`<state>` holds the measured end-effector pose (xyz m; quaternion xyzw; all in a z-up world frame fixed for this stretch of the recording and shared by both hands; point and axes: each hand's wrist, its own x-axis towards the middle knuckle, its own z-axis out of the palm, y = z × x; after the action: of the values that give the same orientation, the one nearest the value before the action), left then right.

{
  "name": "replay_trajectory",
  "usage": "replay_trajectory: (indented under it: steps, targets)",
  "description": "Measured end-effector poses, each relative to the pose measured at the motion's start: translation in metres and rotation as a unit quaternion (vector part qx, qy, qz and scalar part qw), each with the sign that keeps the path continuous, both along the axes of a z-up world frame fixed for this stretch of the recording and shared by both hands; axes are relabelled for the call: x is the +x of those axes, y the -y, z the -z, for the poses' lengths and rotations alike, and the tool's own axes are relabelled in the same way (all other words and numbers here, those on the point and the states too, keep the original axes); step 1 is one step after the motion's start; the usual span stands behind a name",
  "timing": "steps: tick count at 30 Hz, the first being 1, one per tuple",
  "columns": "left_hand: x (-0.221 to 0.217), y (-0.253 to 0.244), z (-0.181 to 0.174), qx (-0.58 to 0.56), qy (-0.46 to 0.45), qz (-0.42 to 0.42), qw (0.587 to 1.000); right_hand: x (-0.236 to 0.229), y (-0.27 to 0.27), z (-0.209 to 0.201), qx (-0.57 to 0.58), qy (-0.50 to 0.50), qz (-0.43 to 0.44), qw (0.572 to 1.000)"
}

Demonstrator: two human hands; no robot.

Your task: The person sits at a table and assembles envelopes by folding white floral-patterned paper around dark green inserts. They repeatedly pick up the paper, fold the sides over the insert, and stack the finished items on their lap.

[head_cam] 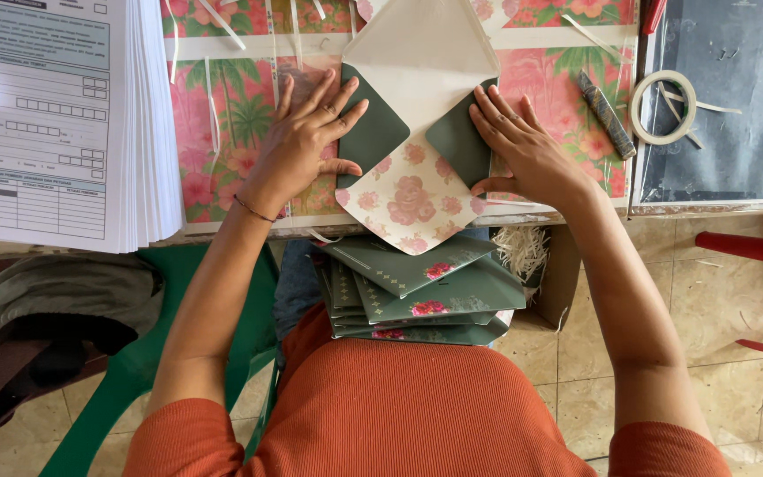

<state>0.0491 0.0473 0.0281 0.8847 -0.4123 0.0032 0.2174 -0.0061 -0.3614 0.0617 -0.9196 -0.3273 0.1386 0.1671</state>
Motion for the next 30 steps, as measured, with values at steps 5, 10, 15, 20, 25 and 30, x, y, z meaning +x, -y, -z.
replay_trajectory:
  steps: [5,10,15,20,25,30]
  targets:
    - [-0.008,0.012,0.003,-0.009,0.038,-0.053,0.998,-0.007,-0.005,0.005,0.006,0.010,0.016,1.000]
    - [-0.021,0.028,0.002,-0.063,0.046,-0.129,0.989,-0.010,-0.018,0.000,0.117,0.055,0.081,0.988]
    - [-0.026,0.046,0.016,-0.057,0.021,-0.271,0.961,0.026,-0.016,0.017,0.173,0.142,0.195,0.955]
    - [-0.024,0.056,0.021,-0.072,-0.056,-0.336,0.937,0.048,-0.006,0.011,0.094,0.013,0.292,0.952]
    - [-0.030,0.062,0.013,-0.068,-0.041,-0.337,0.938,0.061,-0.005,0.011,0.052,-0.029,0.313,0.948]
    - [-0.028,0.062,0.007,-0.044,-0.004,-0.334,0.942,0.073,-0.013,0.008,0.003,-0.014,0.285,0.958]
